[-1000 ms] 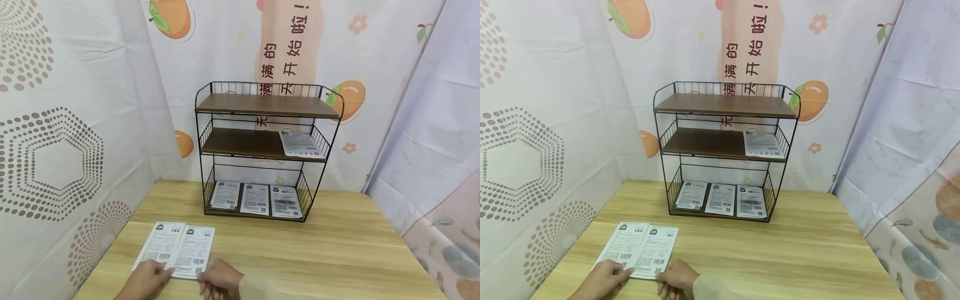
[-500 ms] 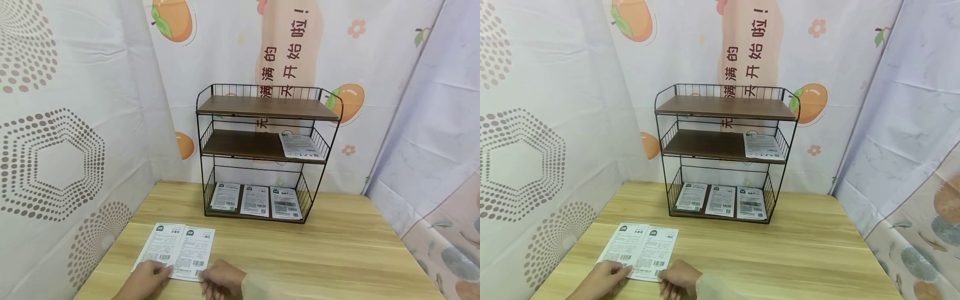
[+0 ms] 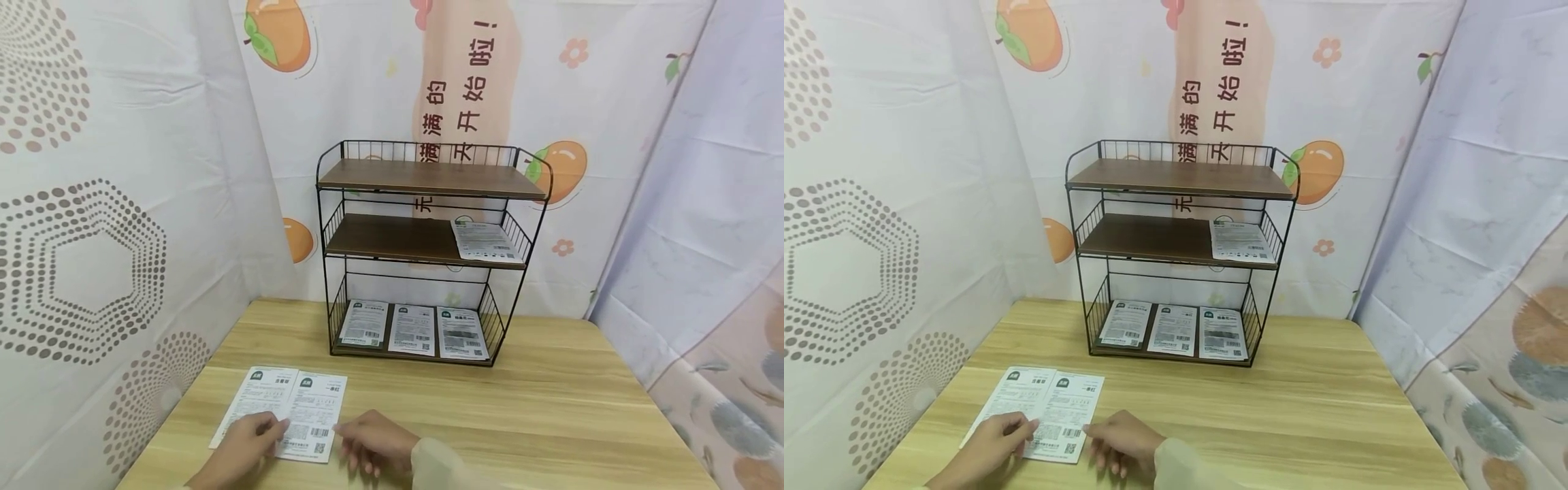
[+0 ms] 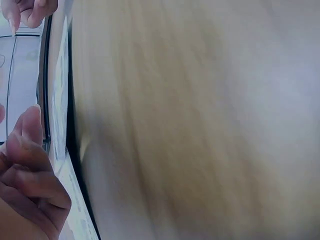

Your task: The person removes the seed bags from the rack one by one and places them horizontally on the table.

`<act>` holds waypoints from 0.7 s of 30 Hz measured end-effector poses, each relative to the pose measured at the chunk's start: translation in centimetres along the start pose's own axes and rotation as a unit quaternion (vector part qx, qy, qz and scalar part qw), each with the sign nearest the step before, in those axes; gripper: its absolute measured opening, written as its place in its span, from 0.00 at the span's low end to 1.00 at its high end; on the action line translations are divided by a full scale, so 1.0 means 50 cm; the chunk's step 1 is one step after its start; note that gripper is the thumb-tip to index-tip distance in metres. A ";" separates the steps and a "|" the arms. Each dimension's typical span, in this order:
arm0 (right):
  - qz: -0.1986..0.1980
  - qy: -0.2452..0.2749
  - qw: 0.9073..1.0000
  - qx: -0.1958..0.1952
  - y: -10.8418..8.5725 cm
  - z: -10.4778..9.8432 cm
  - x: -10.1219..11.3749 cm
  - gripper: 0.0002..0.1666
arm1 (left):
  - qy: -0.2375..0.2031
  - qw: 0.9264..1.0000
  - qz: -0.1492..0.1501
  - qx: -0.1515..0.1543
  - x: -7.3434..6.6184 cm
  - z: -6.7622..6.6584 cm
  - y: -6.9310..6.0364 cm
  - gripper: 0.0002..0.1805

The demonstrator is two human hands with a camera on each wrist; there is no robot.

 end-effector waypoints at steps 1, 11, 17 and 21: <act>-0.005 0.002 1.000 0.000 0.001 -0.004 0.001 0.29 | -0.001 1.000 0.001 -0.003 -0.004 0.000 0.002 0.20; -0.020 0.001 0.999 -0.037 -0.001 -0.058 0.021 0.29 | -0.014 0.999 -0.003 -0.030 -0.045 0.011 0.037 0.19; -0.020 0.013 0.998 -0.062 -0.011 -0.098 0.033 0.32 | -0.041 0.999 -0.010 -0.027 -0.073 0.015 0.060 0.19; -0.020 0.011 0.997 -0.070 -0.018 -0.124 0.039 0.34 | -0.071 0.997 -0.010 -0.023 -0.093 0.011 0.076 0.20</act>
Point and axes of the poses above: each hand's wrist, its own y-axis towards the middle knuckle, its own z-axis out of the palm, x = y × z, the point moved 6 cm from there along y, towards the middle knuckle, and after that the axes turned 4 degrees about y, right-handed, at the moved point
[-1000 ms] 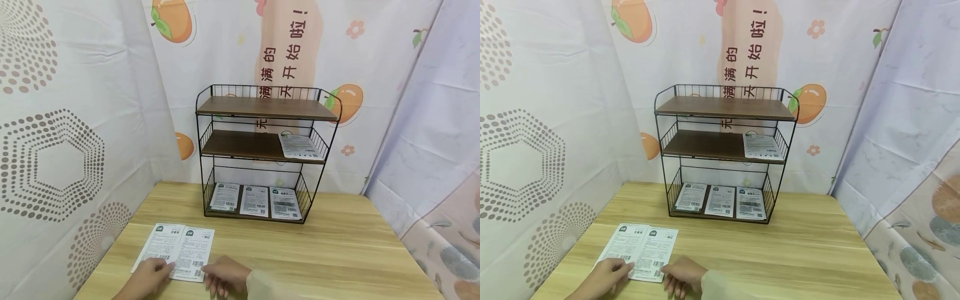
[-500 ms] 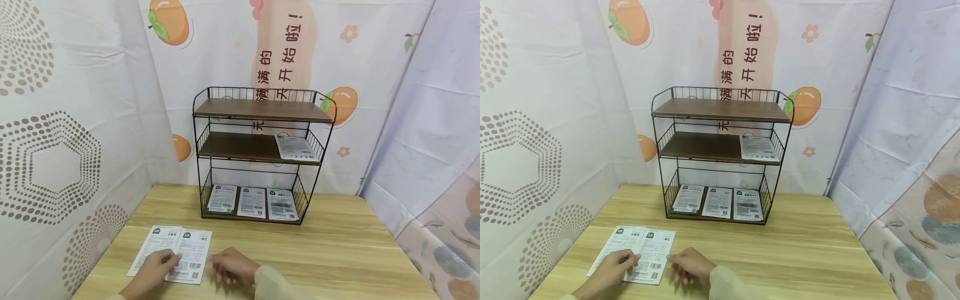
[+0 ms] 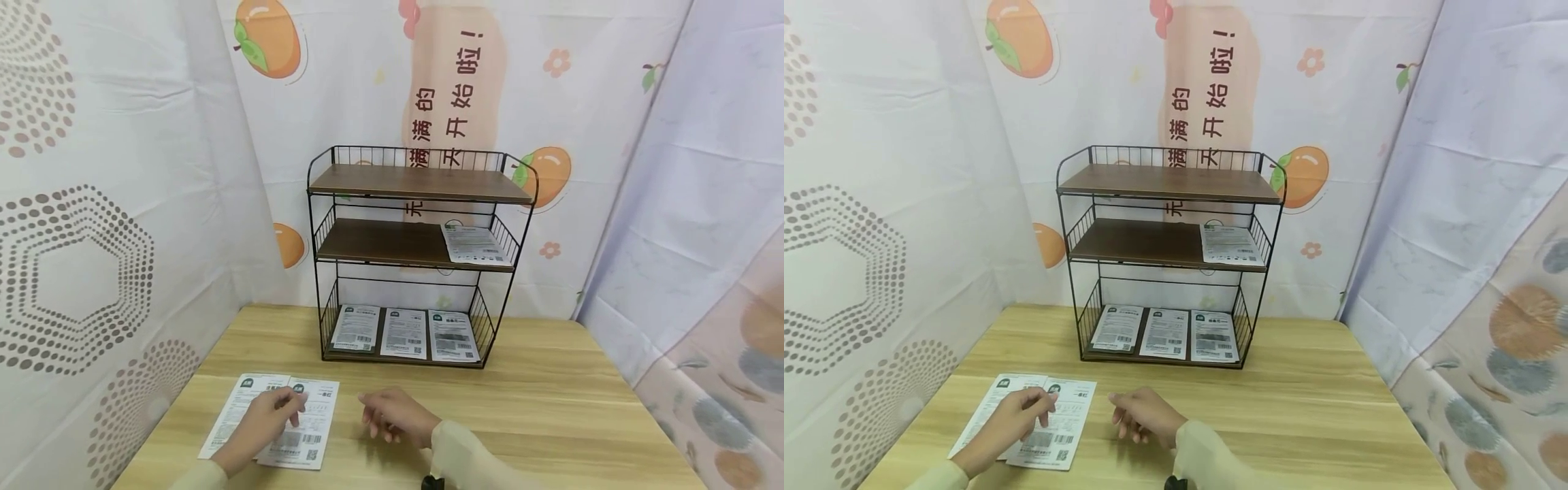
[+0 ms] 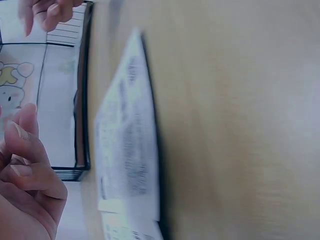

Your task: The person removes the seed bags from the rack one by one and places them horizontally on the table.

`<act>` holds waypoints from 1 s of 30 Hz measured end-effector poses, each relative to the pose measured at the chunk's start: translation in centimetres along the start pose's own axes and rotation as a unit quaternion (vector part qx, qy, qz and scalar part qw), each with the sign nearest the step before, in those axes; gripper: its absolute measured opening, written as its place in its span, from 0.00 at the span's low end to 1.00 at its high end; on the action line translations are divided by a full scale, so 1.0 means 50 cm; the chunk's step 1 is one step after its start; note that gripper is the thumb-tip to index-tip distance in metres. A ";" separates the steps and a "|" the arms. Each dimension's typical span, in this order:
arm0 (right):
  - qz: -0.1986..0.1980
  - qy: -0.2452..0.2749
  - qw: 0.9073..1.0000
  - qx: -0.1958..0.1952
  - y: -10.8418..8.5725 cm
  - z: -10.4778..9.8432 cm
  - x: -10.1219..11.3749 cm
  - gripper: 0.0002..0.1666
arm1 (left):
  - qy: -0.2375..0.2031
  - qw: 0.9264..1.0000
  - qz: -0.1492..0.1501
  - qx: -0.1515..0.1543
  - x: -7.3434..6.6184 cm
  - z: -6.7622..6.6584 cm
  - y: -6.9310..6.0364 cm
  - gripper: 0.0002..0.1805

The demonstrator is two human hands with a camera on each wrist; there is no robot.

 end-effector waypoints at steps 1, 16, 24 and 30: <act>0.000 -0.003 1.000 0.000 -0.002 -0.006 0.002 0.35 | -0.006 1.000 0.003 0.002 -0.004 -0.001 0.003 0.21; -0.017 -0.029 0.999 -0.034 -0.029 -0.128 0.045 0.35 | -0.036 0.998 0.034 0.039 -0.063 0.027 0.033 0.24; -0.021 -0.034 0.998 -0.050 -0.038 -0.165 0.060 0.35 | -0.056 0.996 0.049 0.045 -0.103 0.043 0.053 0.24; -0.031 -0.037 0.996 -0.070 -0.048 -0.192 0.070 0.33 | -0.091 0.993 0.059 0.040 -0.144 0.054 0.074 0.21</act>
Point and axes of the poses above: each hand's wrist, its own y-axis towards the middle knuckle, its own z-axis out of the palm, x = y × z, the point moved 6 cm from there along y, towards the middle knuckle, and after that the axes turned 4 degrees about y, right-handed, at the moved point
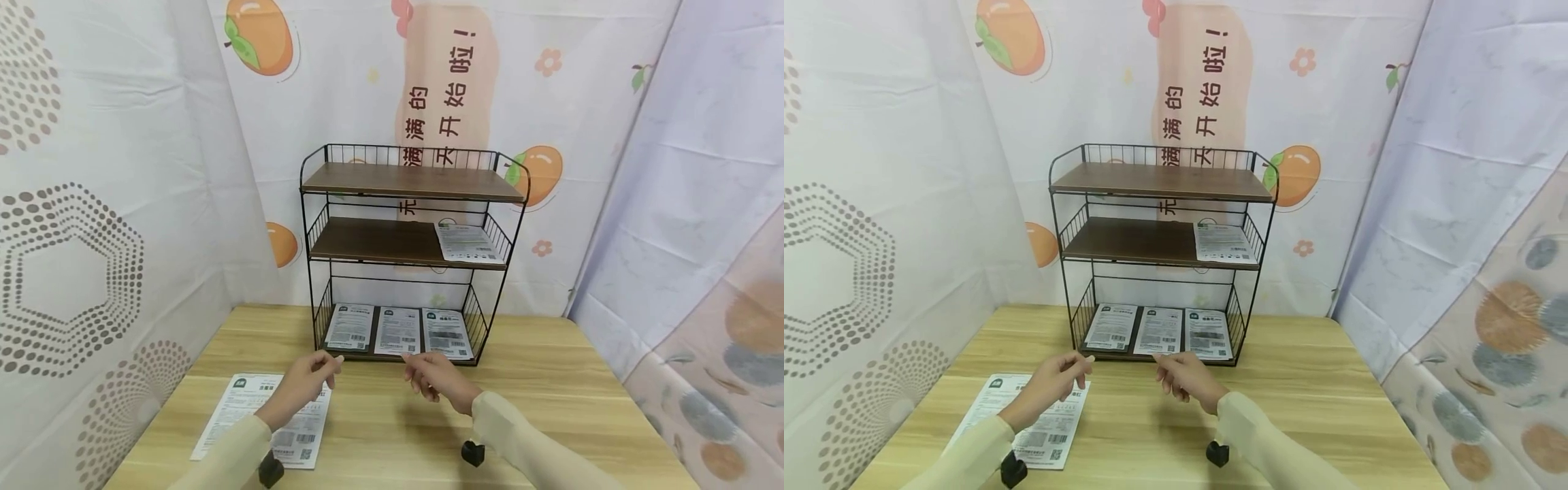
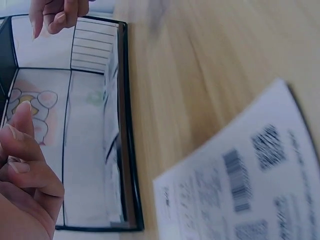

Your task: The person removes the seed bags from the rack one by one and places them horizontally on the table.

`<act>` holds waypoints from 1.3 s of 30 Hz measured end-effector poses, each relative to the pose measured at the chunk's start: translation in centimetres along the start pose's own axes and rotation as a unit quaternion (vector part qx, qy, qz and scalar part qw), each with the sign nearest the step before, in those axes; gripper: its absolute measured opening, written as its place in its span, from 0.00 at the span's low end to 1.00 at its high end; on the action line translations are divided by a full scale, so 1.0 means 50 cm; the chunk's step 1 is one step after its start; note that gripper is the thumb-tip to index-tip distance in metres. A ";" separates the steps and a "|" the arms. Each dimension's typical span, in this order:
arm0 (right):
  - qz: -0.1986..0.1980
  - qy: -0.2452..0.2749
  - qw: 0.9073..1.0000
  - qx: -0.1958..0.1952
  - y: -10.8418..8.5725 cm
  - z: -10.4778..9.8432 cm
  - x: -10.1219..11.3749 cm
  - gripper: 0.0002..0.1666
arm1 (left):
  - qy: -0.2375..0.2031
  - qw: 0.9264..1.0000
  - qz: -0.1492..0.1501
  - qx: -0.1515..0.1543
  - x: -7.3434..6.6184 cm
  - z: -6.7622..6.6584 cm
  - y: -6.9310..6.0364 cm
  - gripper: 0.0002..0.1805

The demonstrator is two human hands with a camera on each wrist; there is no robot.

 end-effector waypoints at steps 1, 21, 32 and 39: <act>0.000 0.000 1.000 -0.004 0.000 -0.006 0.002 0.32 | -0.004 1.000 0.004 0.002 -0.006 0.003 0.004 0.21; -0.031 -0.012 0.997 -0.063 -0.020 -0.127 0.041 0.36 | -0.047 0.996 0.061 0.045 -0.058 0.052 0.052 0.18; -0.039 -0.023 0.994 -0.102 -0.037 -0.183 0.068 0.33 | -0.024 0.995 0.080 0.050 -0.087 0.071 0.078 0.24; -0.047 -0.014 0.991 -0.122 -0.042 -0.208 0.076 0.34 | -0.016 0.995 0.089 0.051 -0.121 0.096 0.093 0.20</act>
Point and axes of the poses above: each hand's wrist, its own y-axis towards the middle knuckle, its own z-axis out of the palm, x = y × z, the point moved 6 cm from there along y, towards the middle knuckle, and after that the axes turned 4 degrees about y, right-handed, at the moved point
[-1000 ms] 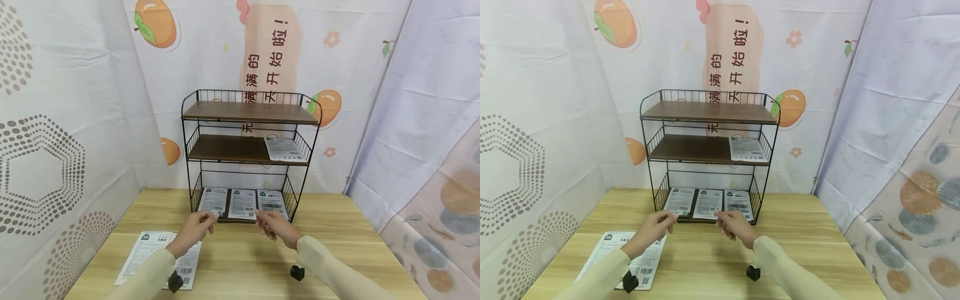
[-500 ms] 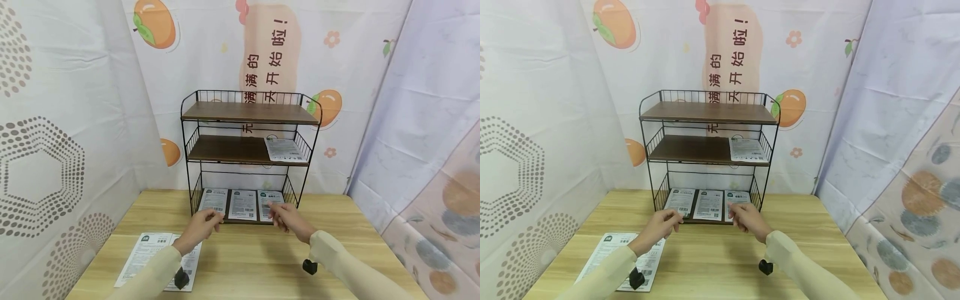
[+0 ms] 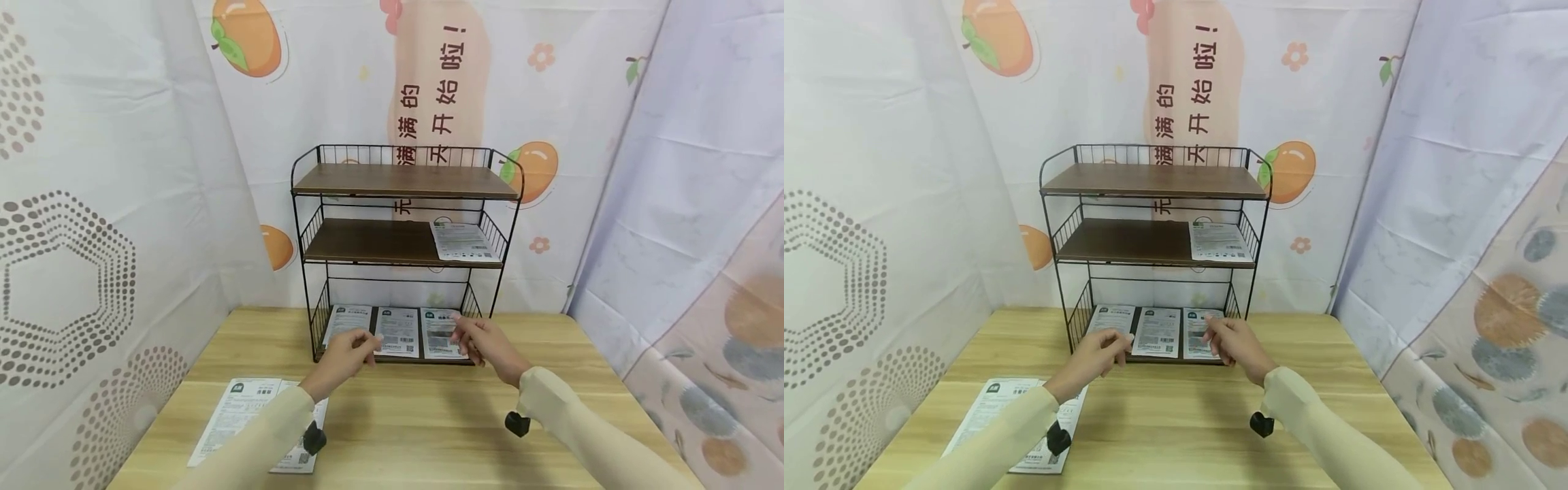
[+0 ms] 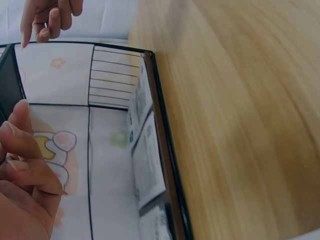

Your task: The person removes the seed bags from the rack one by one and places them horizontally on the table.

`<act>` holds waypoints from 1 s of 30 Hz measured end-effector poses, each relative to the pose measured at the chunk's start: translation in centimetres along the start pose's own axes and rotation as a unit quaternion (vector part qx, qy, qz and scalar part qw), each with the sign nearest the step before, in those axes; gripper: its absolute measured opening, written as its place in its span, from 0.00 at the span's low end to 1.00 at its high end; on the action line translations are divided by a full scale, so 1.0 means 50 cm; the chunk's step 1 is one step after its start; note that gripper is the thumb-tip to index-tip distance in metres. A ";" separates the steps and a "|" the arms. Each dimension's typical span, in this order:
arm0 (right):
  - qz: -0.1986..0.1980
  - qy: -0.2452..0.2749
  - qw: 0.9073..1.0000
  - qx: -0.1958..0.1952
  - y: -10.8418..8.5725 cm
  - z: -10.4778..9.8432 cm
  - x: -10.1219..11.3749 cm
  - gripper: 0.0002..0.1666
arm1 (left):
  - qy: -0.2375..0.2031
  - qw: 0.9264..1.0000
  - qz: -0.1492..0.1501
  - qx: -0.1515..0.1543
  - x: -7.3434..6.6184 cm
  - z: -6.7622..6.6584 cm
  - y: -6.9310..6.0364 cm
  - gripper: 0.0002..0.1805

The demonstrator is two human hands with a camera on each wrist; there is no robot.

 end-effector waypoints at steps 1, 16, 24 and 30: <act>0.000 0.001 1.000 0.000 0.001 -0.001 0.002 0.35 | -0.006 1.000 -0.002 0.000 -0.003 0.003 0.002 0.19; -0.027 0.045 0.998 -0.028 0.009 -0.039 0.027 0.32 | -0.031 0.999 0.033 0.009 -0.060 0.056 0.067 0.18; -0.040 0.069 0.996 -0.045 0.009 -0.072 0.050 0.31 | -0.079 0.995 0.053 0.023 -0.115 0.082 0.109 0.18; -0.046 0.098 0.993 -0.056 0.006 -0.090 0.065 0.30 | -0.121 0.991 0.052 0.037 -0.150 0.110 0.132 0.20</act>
Point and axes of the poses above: each hand's wrist, its own y-axis towards the middle knuckle, its own z-axis out of the palm, x = y × z, the point moved 6 cm from there along y, towards the middle knuckle, and after that the axes turned 4 degrees about y, right-handed, at the moved point
